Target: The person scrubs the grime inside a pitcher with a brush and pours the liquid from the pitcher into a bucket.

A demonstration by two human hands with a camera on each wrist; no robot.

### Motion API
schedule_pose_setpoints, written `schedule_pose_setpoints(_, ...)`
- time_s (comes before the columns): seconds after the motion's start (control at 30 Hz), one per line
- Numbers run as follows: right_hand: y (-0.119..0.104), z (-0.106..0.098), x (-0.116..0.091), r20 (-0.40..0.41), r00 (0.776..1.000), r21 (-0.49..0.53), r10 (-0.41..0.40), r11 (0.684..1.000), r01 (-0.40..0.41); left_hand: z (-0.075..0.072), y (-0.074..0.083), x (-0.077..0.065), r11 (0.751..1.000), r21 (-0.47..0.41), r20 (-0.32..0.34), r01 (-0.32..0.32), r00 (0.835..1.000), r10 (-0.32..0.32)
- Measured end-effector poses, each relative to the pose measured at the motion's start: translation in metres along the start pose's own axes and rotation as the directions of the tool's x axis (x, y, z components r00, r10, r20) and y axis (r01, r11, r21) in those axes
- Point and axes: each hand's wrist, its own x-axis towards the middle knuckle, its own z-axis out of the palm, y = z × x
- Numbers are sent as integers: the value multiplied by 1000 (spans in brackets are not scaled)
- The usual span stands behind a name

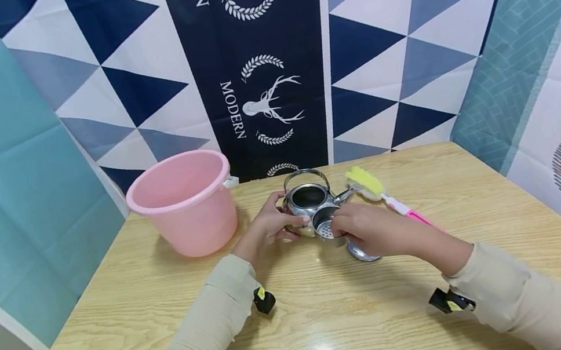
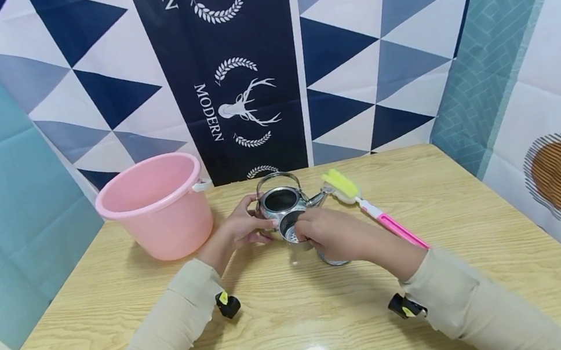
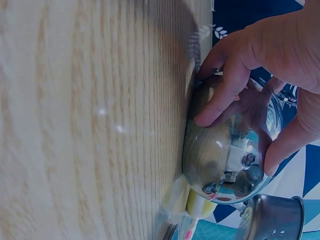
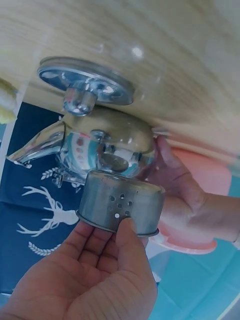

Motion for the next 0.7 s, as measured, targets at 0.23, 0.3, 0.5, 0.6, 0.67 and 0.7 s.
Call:
schedule_pose_setpoints(0.23,-8,9,-3,30,1000,-5,-8,1000,8,0,2,1,1000,11,-1,2,1000,-2)
schedule_pose_setpoints(0.3,-8,13,-3,28,999,-14,-23,1000,24,0,2,0,1000,16,-4,10,1000,-10)
schedule_pose_setpoints(0.5,-9,23,-4,39,998,8,-50,999,49,0,3,-1,1000,19,-10,21,1000,-21)
schedule_pose_setpoints(0.6,-9,27,-4,72,996,19,-55,998,53,-1,2,-1,1000,9,-3,12,1000,-12)
schedule_pose_setpoints(0.67,-10,30,-3,94,994,25,-59,998,57,-1,2,-2,1000,6,1,8,1000,-8)
schedule_pose_setpoints(0.7,-10,31,-3,105,993,27,-60,998,57,-1,2,-2,1000,6,2,7,1000,-7)
